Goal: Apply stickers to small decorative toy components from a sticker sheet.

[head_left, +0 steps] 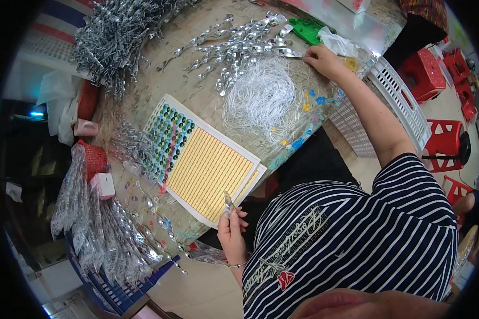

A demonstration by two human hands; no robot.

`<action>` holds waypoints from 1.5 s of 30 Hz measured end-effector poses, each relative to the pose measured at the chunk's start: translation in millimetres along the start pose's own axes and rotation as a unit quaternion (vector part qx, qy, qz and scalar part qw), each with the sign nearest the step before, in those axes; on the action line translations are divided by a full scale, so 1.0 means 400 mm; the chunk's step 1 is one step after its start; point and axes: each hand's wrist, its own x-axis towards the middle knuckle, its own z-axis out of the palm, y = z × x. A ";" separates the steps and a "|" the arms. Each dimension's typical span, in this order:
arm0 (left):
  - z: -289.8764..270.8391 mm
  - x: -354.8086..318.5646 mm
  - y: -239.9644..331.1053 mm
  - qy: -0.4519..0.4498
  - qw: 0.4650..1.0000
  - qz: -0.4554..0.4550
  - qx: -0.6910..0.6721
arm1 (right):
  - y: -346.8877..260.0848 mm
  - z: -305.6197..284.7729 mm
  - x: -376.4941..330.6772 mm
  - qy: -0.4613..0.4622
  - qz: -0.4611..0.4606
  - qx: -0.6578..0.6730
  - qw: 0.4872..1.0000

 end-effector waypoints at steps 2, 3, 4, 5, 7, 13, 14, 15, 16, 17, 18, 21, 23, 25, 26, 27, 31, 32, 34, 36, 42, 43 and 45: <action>0.005 -0.002 -0.001 0.003 1.000 -0.004 -0.007 | 0.015 -0.003 0.001 -0.017 0.000 0.006 1.000; 0.004 -0.003 -0.002 0.005 1.000 -0.004 -0.007 | 0.016 -0.006 -0.001 -0.023 0.022 0.051 0.998; 0.002 -0.005 -0.004 0.004 1.000 -0.005 -0.005 | 0.016 -0.009 -0.004 -0.029 0.043 0.095 0.994; 0.001 -0.006 -0.006 0.002 1.000 -0.007 -0.003 | -0.003 -0.023 -0.014 -0.030 0.043 0.095 0.994; -0.006 -0.008 -0.011 0.006 1.000 -0.007 0.000 | -0.060 -0.062 -0.041 -0.015 0.070 0.128 0.989; -0.008 0.003 0.003 0.026 1.000 0.002 -0.013 | -0.166 -0.137 -0.078 -0.063 0.042 0.316 0.946; -0.007 0.003 0.009 0.030 0.999 0.008 -0.018 | -0.209 -0.157 -0.090 -0.067 0.037 0.317 0.945; -0.010 0.005 0.013 0.037 0.999 0.010 -0.020 | -0.259 -0.176 -0.104 -0.079 0.011 0.325 0.942; -0.014 0.007 0.019 0.036 0.999 0.011 -0.021 | -0.300 -0.186 -0.122 -0.090 -0.015 0.333 0.939; -0.015 0.010 0.027 0.035 0.999 0.013 -0.022 | -0.334 -0.187 -0.141 -0.112 -0.047 0.369 0.922; -0.014 0.013 0.041 0.041 0.999 0.019 -0.024 | -0.370 -0.179 -0.161 -0.146 -0.063 0.371 0.915; -0.010 0.033 0.080 0.038 0.997 0.072 0.003 | -0.485 -0.122 -0.238 -0.254 -0.089 0.387 0.882; 0.004 0.053 0.101 0.056 0.983 0.173 0.031 | -0.543 -0.080 -0.304 -0.301 -0.182 0.312 0.883; 0.024 0.050 0.135 0.045 0.986 0.155 -0.026 | -0.607 -0.054 -0.353 -0.396 -0.217 0.313 0.836; 0.038 0.044 0.154 0.025 0.988 0.127 -0.083 | -0.632 -0.040 -0.375 -0.401 -0.242 0.322 0.822; 0.058 0.040 0.170 0.027 0.988 0.111 -0.107 | -0.654 -0.033 -0.386 -0.419 -0.240 0.341 0.807; 0.005 0.041 0.112 0.026 0.989 0.117 -0.086 | -0.675 -0.025 -0.389 -0.427 -0.247 0.342 0.800; 0.004 0.039 0.110 0.027 0.990 0.110 -0.087 | -0.675 -0.027 -0.387 -0.432 -0.243 0.342 0.799; 0.004 0.039 0.114 0.005 0.990 0.107 -0.088 | -0.677 -0.034 -0.380 -0.456 -0.205 0.374 0.781; 0.008 0.045 0.125 0.007 0.990 0.107 -0.087 | -0.676 -0.034 -0.374 -0.463 -0.185 0.388 0.775; -0.008 0.048 0.135 0.009 0.993 0.100 -0.065 | -0.662 -0.039 -0.350 -0.388 -0.205 0.406 0.801; -0.014 0.046 0.143 0.028 0.994 0.089 -0.064 | -0.665 -0.056 -0.336 -0.393 -0.180 0.406 0.805; -0.037 0.043 0.124 0.063 0.992 0.088 -0.071 | -0.658 -0.053 -0.321 -0.384 -0.154 0.437 0.799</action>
